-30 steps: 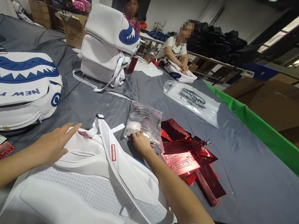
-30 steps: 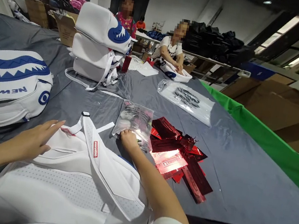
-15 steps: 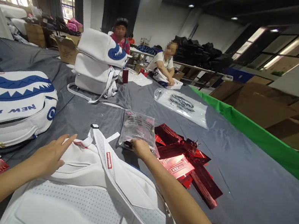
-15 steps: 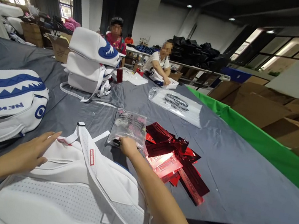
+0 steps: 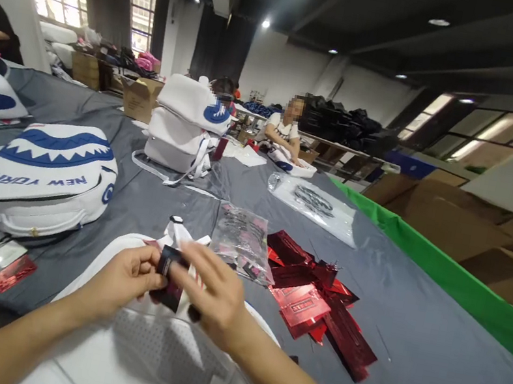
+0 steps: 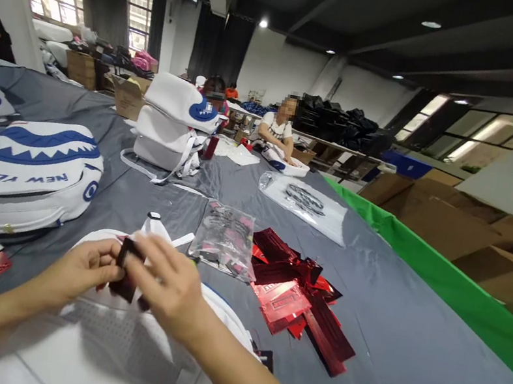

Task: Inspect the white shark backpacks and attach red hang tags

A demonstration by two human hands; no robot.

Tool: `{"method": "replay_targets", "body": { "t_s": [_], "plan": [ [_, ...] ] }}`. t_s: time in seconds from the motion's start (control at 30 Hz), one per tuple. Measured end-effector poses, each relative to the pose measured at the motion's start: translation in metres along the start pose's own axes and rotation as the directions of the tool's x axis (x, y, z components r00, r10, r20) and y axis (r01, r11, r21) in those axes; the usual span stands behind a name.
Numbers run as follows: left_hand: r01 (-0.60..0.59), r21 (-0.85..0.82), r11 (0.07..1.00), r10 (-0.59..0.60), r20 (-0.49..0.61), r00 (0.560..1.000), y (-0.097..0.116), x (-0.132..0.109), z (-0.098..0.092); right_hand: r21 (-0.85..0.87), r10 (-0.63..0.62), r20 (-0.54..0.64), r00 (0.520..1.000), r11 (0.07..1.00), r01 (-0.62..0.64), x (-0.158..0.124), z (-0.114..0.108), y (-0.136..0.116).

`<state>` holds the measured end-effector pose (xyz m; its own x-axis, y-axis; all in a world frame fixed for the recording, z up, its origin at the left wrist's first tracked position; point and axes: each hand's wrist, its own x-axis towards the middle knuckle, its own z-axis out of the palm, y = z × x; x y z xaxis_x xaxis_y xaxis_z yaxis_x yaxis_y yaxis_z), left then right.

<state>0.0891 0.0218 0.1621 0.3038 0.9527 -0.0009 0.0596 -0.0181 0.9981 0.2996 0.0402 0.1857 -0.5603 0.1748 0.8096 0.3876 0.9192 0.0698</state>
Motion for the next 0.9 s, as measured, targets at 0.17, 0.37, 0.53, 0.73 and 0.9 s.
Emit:
{"method": "replay_targets", "body": {
  "t_s": [0.17, 0.37, 0.53, 0.73, 0.9],
  "plan": [
    [-0.077, -0.055, 0.996, 0.056, -0.318, 0.946, -0.005, -0.015, -0.003, 0.254, 0.581, 0.156, 0.798, 0.757, -0.601, 0.0, 0.011, -0.007],
    [-0.197, 0.221, 0.955, 0.259, -0.3, 0.918, -0.014, -0.034, -0.005, 0.292, 0.47, 0.299, 0.83, 0.783, -0.549, 0.005, 0.024, -0.018],
    [-0.107, 0.632, 0.768, 0.477, -0.452, 0.754, -0.051, -0.054, -0.039, -0.051, 0.557, 0.382, 0.737, 0.809, -0.585, 0.002, 0.039, 0.007],
    [0.104, 0.66, 0.744, 0.237, -0.406, 0.883, -0.108, -0.066, -0.045, -0.308, 0.442, 0.857, 0.266, 0.853, -0.422, 0.028, 0.075, 0.009],
    [0.09, 0.649, 0.756, 0.267, -0.431, 0.862, -0.117, -0.065, -0.04, -0.265, 0.306, 0.942, 0.138, 0.93, -0.255, 0.037, 0.1, 0.0]
  ]
}}
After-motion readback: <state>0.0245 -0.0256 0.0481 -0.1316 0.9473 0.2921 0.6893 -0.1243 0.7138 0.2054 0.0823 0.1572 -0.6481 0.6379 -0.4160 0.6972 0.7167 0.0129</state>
